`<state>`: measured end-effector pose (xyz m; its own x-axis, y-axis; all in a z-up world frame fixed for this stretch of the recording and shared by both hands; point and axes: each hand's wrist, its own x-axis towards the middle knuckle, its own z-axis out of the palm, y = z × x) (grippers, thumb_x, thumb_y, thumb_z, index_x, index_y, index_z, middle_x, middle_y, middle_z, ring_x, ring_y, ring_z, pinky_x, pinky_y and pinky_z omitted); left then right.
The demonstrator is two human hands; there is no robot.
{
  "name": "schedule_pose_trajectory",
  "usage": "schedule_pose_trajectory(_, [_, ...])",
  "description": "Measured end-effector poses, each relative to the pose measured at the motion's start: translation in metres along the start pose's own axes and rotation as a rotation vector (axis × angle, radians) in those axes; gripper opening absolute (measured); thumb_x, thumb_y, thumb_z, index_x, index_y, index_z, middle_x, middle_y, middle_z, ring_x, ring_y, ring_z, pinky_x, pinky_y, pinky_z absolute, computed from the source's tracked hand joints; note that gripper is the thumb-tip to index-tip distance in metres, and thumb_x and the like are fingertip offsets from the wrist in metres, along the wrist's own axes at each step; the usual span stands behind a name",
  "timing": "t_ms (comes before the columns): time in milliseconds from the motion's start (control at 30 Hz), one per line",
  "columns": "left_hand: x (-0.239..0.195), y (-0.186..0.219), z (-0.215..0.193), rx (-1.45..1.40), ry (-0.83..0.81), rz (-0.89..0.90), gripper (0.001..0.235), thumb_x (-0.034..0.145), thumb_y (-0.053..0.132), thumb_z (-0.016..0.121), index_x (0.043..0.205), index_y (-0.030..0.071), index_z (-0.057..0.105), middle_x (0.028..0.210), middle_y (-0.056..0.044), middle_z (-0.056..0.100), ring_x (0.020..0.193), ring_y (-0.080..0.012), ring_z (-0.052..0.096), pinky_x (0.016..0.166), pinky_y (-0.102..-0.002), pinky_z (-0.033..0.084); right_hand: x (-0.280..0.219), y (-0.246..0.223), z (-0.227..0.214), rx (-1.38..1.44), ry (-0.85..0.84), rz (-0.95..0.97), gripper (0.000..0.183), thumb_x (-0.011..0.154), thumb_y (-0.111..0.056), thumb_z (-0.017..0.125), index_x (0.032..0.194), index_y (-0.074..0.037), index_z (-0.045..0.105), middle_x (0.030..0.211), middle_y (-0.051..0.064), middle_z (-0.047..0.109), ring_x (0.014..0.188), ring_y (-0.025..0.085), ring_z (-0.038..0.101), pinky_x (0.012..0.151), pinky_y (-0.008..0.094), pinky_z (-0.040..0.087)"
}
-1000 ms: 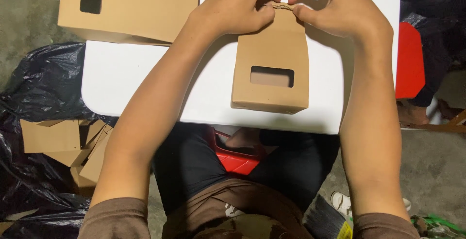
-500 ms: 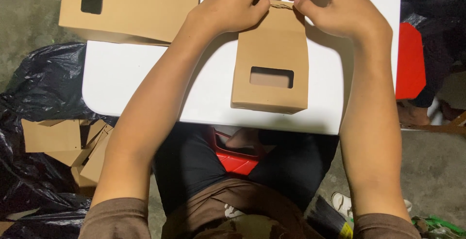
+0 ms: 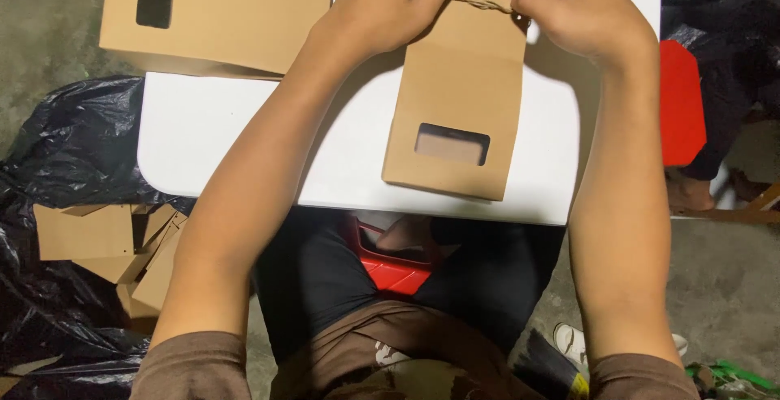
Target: Assembling brown paper bags by threading twine through pre-punched holes and tying knots to create handles or closures.
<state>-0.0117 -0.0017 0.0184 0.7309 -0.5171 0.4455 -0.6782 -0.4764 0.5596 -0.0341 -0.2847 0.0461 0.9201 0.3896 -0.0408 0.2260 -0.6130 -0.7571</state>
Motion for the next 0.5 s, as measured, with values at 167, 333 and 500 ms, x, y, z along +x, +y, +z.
schedule_pose_trajectory(167, [-0.001,0.005,-0.004,-0.184,-0.056,-0.257,0.051,0.125,0.042,0.062,0.088,0.018,0.037,0.077,0.004,0.037,0.074,-0.0123,0.044,0.072,-0.036,0.031,0.002,0.010,-0.001,0.254,0.056,0.083,0.021,0.112,-0.007,0.055,0.114,-0.017,0.074,0.102,-0.006,0.069,0.092,0.007,0.063,0.087,0.024,0.053])
schedule_pose_trajectory(333, [0.003,0.015,-0.006,-0.356,0.044,-0.500,0.049,0.109,0.065,0.066,0.091,0.024,0.045,0.083,0.009,0.039,0.079,-0.0062,0.041,0.071,-0.031,0.035,0.013,0.049,-0.004,0.447,0.093,-0.080,0.038,0.121,-0.050,0.059,0.150,-0.026,0.058,0.149,-0.011,0.065,0.129,0.004,0.060,0.116,0.026,0.046])
schedule_pose_trajectory(500, [0.004,0.018,-0.007,-0.451,0.049,-0.519,0.045,0.101,0.066,0.069,0.093,0.025,0.052,0.088,0.009,0.050,0.085,-0.0066,0.051,0.075,-0.030,0.042,0.001,0.043,-0.013,0.577,-0.232,0.051,0.041,0.106,-0.056,0.071,0.118,-0.019,0.056,0.100,-0.010,0.053,0.087,0.004,0.047,0.078,0.028,0.033])
